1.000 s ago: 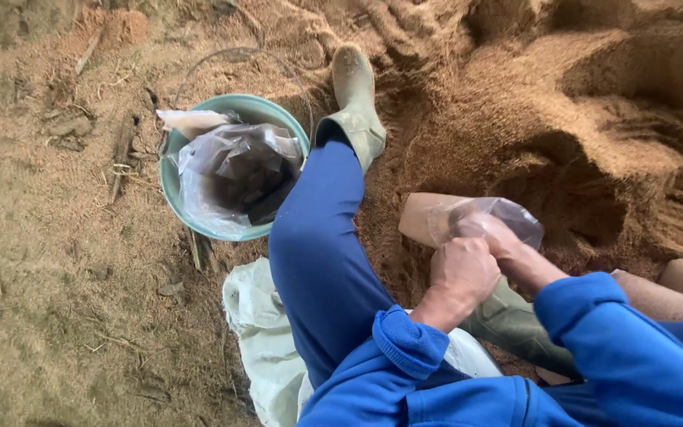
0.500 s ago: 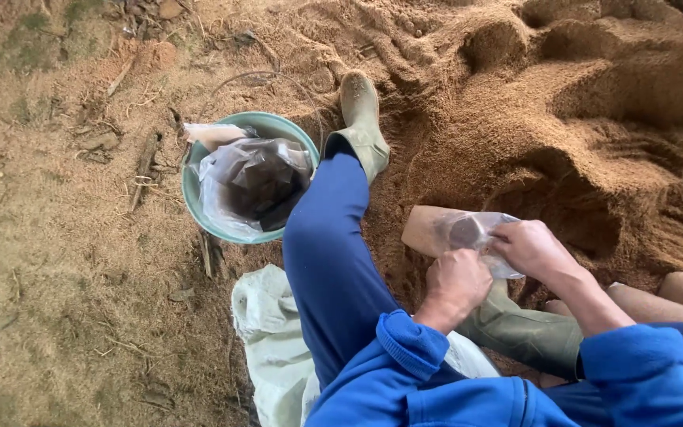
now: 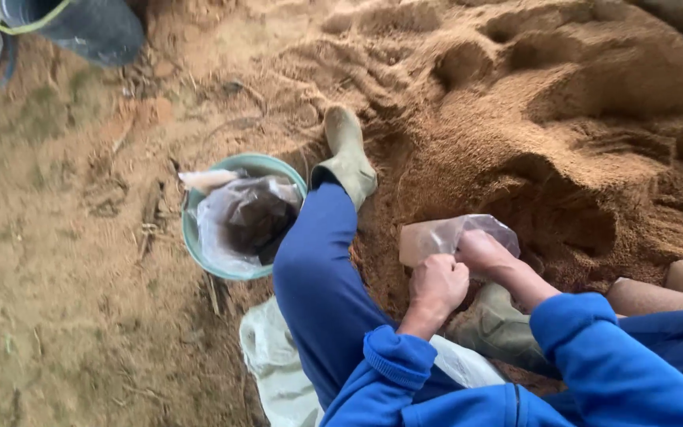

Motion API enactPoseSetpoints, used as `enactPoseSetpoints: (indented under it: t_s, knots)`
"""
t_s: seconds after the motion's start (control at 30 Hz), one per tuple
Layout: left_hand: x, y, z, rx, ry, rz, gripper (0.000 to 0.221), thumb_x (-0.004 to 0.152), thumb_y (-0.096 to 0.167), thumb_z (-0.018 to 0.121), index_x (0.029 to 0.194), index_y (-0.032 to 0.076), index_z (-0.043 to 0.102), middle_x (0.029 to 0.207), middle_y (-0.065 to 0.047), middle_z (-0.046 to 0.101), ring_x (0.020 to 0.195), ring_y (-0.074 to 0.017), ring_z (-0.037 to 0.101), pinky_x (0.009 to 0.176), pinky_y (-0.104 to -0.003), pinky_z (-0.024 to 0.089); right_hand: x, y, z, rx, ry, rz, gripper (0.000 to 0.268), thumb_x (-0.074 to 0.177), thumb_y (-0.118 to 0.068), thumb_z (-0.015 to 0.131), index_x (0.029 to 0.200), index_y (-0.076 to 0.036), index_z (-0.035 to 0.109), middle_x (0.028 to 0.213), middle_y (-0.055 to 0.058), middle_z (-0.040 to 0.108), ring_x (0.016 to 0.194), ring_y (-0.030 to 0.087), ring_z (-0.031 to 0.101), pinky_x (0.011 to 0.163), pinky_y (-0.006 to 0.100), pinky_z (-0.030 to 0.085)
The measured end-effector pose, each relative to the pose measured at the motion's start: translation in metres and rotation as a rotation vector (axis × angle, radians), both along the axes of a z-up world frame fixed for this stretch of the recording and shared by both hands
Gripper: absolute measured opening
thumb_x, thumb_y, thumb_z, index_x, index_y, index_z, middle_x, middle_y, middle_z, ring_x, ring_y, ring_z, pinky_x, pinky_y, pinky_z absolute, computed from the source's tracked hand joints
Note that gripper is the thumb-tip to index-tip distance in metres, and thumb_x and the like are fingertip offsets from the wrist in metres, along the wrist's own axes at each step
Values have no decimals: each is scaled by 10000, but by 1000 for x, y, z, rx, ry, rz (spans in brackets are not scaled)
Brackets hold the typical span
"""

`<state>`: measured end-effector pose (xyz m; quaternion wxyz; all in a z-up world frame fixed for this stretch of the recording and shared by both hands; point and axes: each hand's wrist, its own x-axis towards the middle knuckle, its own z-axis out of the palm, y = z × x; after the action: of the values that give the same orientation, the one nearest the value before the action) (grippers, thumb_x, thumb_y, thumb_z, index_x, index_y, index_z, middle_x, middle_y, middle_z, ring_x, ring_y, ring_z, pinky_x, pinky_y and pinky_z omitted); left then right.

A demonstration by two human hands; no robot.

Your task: Scooping granular substrate from a pile into plastic bags using a hand scoop

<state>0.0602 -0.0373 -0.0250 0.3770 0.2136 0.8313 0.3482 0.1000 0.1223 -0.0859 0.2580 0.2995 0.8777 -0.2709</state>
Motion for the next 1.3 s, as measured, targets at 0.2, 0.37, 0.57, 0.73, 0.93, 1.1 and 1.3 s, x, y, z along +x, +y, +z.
enactPoseSetpoints:
  t_s: [0.2, 0.37, 0.57, 0.73, 0.93, 1.1, 1.3]
  knots:
    - [-21, -7, 33, -147, 42, -49, 493, 818, 498, 544, 901, 67, 769, 908, -200, 750, 971, -402, 739, 810, -541, 584, 37, -18, 38, 115, 4, 72, 237, 881, -423, 554, 893, -241, 706, 929, 40, 784, 1037, 290, 733, 869, 477, 599]
    - [-24, 6, -5, -148, 124, -98, 516, 847, 486, 470, 890, 73, 775, 941, -196, 763, 991, -420, 738, 828, -575, 568, 49, -40, 72, 168, 84, 88, 191, 901, -407, 543, 897, -243, 639, 902, 30, 740, 1017, 255, 736, 853, 416, 609]
    - [-28, -9, 8, -116, 120, -31, 509, 900, 384, 426, 984, 31, 783, 1003, -243, 757, 1048, -452, 719, 892, -578, 553, 61, -44, 35, -52, 248, 159, 267, 882, -415, 536, 929, -207, 697, 1090, 59, 757, 1081, 342, 720, 910, 486, 598]
    - [-34, -6, -28, -161, 117, -11, 492, 889, 400, 435, 983, 78, 795, 997, -200, 767, 1067, -406, 724, 899, -537, 569, 66, -45, -1, 88, 251, 212, 188, 822, -392, 630, 910, -245, 707, 1044, -7, 740, 1029, 288, 733, 898, 447, 607]
    - [-10, -28, 46, -43, 70, -17, 358, 844, 366, 518, 815, 129, 785, 803, -124, 753, 879, -355, 745, 770, -492, 574, 71, -48, 77, 266, 181, 343, 261, 930, -94, 499, 872, -246, 704, 835, -81, 737, 880, 133, 745, 869, 308, 615]
    - [16, -45, 60, 1, 38, -87, 405, 894, 334, 507, 823, 34, 770, 881, -228, 741, 934, -442, 722, 756, -587, 492, 98, -47, 43, 193, 224, 317, 187, 918, -111, 565, 820, -186, 705, 725, -36, 693, 787, 151, 737, 842, 351, 638]
    - [20, -36, 33, -345, 354, -300, 574, 969, 502, 500, 1015, -14, 747, 992, -284, 723, 964, -465, 698, 852, -571, 527, 113, -46, -40, 299, 418, 499, 106, 655, -74, 667, 677, -168, 712, 705, 74, 706, 682, 322, 696, 600, 469, 545]
